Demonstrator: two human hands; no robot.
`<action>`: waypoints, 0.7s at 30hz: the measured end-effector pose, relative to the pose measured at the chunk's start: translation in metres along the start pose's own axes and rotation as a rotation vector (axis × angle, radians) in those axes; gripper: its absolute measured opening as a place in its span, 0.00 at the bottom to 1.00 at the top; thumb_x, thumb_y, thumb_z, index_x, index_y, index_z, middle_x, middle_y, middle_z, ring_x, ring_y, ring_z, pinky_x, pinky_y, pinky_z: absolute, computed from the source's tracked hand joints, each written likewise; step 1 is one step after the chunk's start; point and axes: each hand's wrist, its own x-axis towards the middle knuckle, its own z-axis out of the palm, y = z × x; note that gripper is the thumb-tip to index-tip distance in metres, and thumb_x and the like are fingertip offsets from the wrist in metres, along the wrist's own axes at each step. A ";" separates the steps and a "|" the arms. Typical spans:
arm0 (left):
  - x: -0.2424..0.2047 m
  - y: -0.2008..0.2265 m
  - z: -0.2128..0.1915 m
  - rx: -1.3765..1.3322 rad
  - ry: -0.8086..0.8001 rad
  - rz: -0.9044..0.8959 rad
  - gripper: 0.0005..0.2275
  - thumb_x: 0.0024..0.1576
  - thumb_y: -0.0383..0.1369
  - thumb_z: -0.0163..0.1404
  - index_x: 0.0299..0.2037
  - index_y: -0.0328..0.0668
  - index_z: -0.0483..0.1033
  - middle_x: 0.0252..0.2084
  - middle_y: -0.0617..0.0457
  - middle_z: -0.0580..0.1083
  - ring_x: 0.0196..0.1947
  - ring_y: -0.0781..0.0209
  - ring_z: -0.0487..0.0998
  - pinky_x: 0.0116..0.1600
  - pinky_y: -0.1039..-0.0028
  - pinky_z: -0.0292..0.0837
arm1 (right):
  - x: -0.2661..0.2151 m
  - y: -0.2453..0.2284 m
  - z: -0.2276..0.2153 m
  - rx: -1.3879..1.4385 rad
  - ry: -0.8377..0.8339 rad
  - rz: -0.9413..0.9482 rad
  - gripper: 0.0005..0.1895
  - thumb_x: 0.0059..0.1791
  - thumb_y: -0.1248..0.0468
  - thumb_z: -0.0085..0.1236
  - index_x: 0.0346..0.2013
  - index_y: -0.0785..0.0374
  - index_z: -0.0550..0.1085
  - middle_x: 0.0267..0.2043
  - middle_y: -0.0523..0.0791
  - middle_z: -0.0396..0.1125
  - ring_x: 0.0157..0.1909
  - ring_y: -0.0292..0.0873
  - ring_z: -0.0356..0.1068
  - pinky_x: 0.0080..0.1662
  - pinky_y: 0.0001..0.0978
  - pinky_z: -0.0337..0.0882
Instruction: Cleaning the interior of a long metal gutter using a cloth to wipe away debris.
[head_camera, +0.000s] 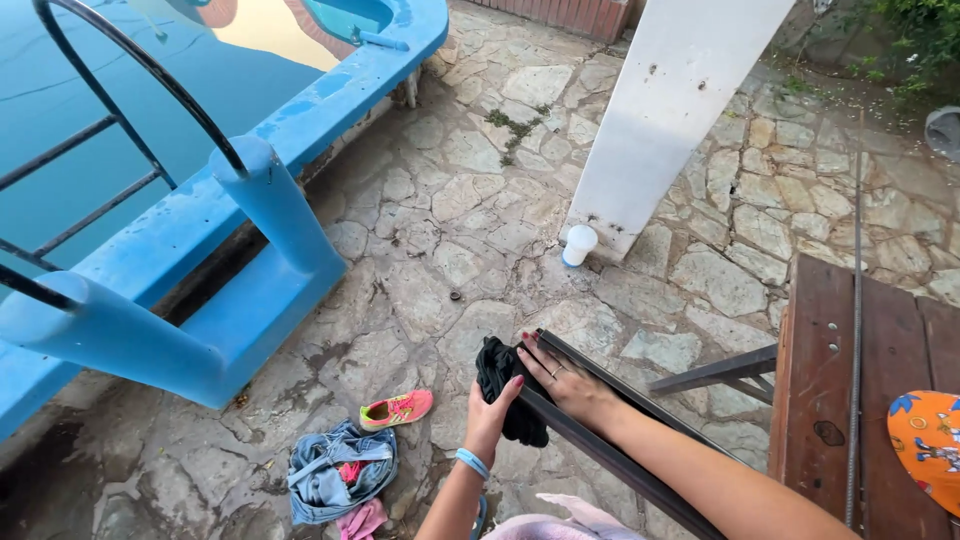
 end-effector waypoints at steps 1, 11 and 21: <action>-0.003 0.002 -0.002 0.002 0.003 0.004 0.37 0.44 0.43 0.63 0.67 0.43 0.67 0.63 0.46 0.75 0.62 0.53 0.77 0.64 0.66 0.74 | -0.006 0.008 0.011 0.001 0.003 -0.004 0.46 0.52 0.71 0.39 0.79 0.50 0.30 0.82 0.43 0.13 0.83 0.53 0.26 0.71 0.60 0.48; -0.004 -0.002 -0.002 -0.023 -0.009 -0.017 0.37 0.44 0.42 0.63 0.67 0.43 0.67 0.63 0.46 0.75 0.62 0.53 0.77 0.64 0.66 0.74 | 0.000 0.030 0.039 0.113 0.224 -0.274 0.38 0.55 0.66 0.38 0.79 0.54 0.40 0.83 0.50 0.26 0.83 0.50 0.26 0.76 0.44 0.31; 0.002 -0.005 -0.008 0.155 -0.030 -0.052 0.48 0.41 0.54 0.61 0.74 0.49 0.56 0.74 0.49 0.63 0.73 0.52 0.64 0.73 0.61 0.64 | -0.039 0.034 0.039 -0.020 0.214 -0.226 0.47 0.46 0.78 0.39 0.79 0.54 0.39 0.83 0.49 0.28 0.82 0.48 0.27 0.76 0.43 0.33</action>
